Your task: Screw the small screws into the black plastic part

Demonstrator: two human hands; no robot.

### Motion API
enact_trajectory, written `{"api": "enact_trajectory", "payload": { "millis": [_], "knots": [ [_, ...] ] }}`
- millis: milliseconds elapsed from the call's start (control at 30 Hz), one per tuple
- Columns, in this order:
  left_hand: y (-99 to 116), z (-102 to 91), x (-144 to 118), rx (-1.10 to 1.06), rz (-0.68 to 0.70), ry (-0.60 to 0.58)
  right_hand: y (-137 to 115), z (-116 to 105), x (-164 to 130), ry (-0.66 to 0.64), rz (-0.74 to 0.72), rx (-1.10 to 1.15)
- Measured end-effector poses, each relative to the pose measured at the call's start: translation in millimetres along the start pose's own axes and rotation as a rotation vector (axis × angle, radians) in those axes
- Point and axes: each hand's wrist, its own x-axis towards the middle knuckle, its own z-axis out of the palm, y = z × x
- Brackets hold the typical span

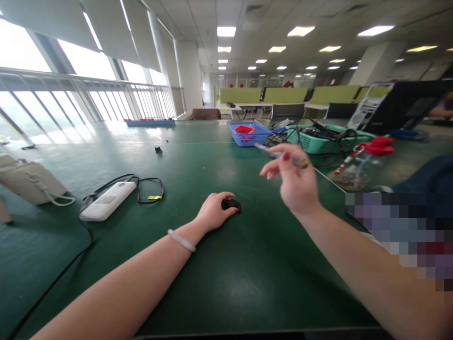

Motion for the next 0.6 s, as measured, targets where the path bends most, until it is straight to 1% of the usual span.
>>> {"api": "enact_trajectory", "payload": {
  "millis": [67,167,200,267,300,400,533,600],
  "knots": [
    [-1,1.1,2,-0.002,-0.015,0.005,7,10,-14,0.002,0.076,0.02],
    [-2,1.2,4,0.018,-0.001,-0.012,18,23,-37,-0.015,0.114,0.059],
    [-2,0.7,4,0.021,0.009,-0.024,19,25,-42,-0.066,0.124,0.062],
    [-2,-0.6,4,0.022,0.04,-0.049,19,26,-49,-0.109,0.143,0.07],
    [-3,-1.2,4,0.023,0.057,-0.058,17,26,-50,-0.129,0.13,0.06],
    [-4,-1.8,3,0.037,0.083,-0.065,11,24,-51,-0.183,0.013,-0.009],
    [-6,-0.2,3,0.052,0.079,-0.056,7,25,-53,-0.322,-0.278,-0.164],
    [-6,0.5,3,0.051,0.085,-0.055,7,27,-55,-0.377,-0.401,-0.233]
  ]
}}
